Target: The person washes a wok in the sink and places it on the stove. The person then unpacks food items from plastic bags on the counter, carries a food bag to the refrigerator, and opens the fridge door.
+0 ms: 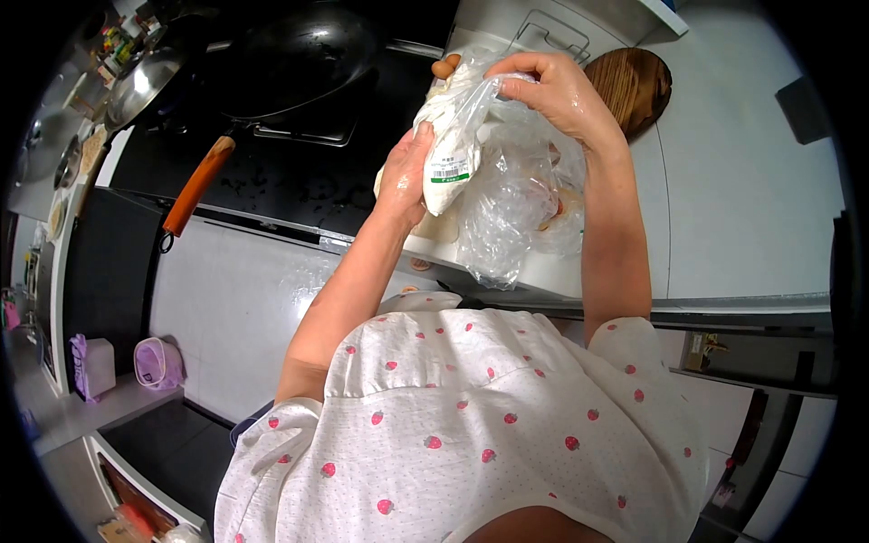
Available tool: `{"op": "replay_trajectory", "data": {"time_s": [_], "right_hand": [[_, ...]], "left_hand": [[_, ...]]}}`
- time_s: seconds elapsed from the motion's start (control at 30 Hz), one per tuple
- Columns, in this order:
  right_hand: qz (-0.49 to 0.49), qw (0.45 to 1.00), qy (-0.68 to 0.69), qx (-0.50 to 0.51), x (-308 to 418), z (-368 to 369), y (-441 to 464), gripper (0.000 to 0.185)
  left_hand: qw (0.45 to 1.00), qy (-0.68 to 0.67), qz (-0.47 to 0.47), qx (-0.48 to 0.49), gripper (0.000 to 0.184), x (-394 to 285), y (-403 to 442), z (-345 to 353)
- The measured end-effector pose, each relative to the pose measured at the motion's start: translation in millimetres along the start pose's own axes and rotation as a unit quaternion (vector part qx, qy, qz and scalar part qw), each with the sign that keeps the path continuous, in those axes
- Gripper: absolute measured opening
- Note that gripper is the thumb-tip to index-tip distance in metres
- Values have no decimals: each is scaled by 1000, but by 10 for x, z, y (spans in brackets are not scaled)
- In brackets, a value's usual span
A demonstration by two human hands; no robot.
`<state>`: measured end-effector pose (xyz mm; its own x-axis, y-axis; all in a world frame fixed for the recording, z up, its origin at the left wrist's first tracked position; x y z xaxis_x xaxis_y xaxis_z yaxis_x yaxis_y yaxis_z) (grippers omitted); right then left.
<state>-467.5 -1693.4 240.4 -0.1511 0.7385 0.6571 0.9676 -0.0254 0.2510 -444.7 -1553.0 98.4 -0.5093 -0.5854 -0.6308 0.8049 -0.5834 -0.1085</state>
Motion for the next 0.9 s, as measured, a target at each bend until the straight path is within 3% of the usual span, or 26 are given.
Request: {"op": "replay_trajectory", "data": {"time_s": [0.3, 0.47, 0.57, 0.63, 0.67, 0.73, 0.77, 0.8, 0.9], "right_hand": [[-12, 999, -42, -5, -81, 93, 40, 21], [-37, 997, -66, -21, -98, 221, 16, 19], [-62, 996, -71, -6, -173, 393, -10, 19], [-4, 996, -93, 6, -130, 520, -100, 20], [-3, 996, -92, 6, -136, 583, -133, 20], [19, 992, -122, 40, -240, 757, -217, 19], [0, 989, -139, 50, -294, 829, -252, 17], [0, 989, -142, 49, -288, 848, -280, 17], [7, 990, -135, 29, -217, 904, -357, 17]], "left_hand": [[995, 78, 49, -49, 30, -90, 124, -258], [991, 70, 41, -111, 35, -280, 67, -522], [984, 116, 57, -123, 34, -261, 53, -730], [959, 248, 76, -119, 37, -233, 48, -870], [959, 248, 74, -118, 37, -209, 30, -898], [916, 375, 48, -133, 46, -165, -59, -925], [846, 503, 135, -112, 61, -188, -81, -914], [819, 538, 197, -45, 71, -201, -88, -813], [762, 610, 218, 23, 80, -60, -64, -533]]}}
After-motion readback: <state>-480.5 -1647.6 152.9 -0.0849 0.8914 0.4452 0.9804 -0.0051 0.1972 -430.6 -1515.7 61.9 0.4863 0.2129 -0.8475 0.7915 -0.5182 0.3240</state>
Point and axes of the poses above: each hand's wrist, its own y-axis towards the middle knuckle, its own z-axis out of the palm, x = y × z, the point moved 4 cm from there along y, towards the middle knuckle, and after that the axes turned 4 degrees about -x, right-handed, at the moved point
